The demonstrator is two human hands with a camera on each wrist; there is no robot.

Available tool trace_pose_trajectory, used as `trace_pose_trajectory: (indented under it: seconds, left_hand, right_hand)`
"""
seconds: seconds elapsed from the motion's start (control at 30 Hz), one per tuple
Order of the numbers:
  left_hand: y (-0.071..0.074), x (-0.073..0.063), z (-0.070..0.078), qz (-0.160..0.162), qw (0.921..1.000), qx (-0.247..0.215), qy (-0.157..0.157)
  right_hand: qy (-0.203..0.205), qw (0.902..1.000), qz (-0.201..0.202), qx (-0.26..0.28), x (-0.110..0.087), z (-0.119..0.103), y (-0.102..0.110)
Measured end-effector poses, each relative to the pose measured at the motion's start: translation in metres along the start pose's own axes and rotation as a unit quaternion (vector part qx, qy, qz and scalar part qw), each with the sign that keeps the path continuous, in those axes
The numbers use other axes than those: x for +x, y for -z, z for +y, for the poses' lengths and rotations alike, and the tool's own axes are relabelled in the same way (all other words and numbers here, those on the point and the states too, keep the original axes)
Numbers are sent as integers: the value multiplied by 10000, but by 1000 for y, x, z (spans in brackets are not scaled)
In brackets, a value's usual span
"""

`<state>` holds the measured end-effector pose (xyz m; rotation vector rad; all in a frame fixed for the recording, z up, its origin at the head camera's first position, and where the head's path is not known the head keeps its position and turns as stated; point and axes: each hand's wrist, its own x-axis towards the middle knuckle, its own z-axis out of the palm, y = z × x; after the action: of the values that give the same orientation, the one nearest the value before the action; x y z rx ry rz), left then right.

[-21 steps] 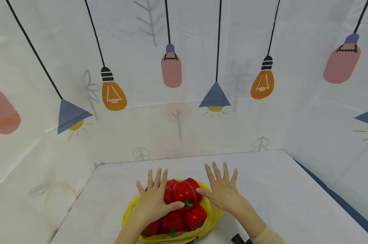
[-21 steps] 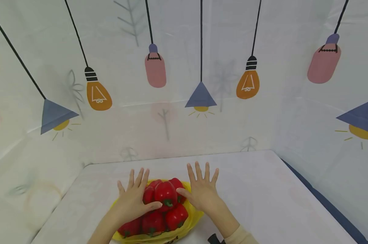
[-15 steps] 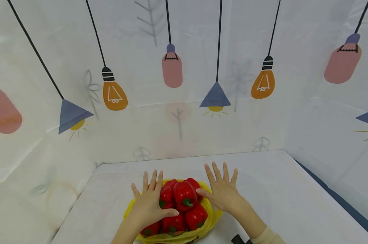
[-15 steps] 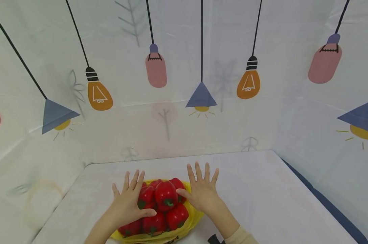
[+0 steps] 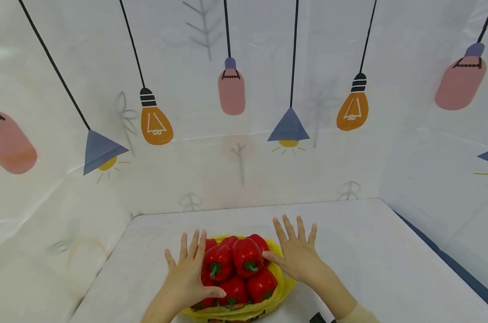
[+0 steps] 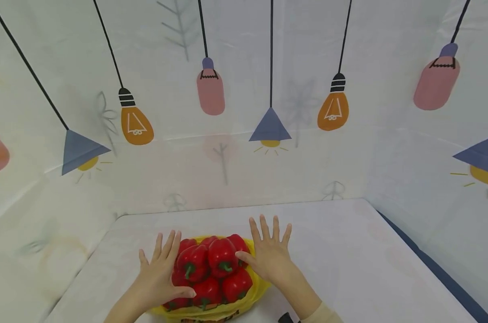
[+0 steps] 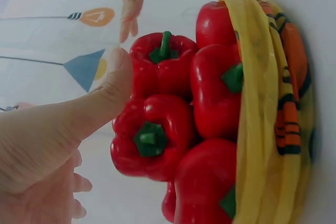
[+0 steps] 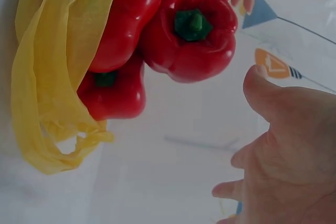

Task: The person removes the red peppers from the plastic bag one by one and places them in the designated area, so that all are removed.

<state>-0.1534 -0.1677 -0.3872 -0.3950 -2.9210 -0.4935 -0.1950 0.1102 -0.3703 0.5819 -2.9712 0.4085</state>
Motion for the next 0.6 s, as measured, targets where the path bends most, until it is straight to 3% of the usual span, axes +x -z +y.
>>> trace_pose_trajectory:
  seconds: [0.27,0.6]
  left_hand:
    - [-7,-19,-20,106,9996,-239,-63]
    - [-20,-39,-48,155,9998,-78,77]
  right_hand:
    - [245,9996,105,102,-3,-5,0]
    - [461,9987,199,-32,-7,-11,-1]
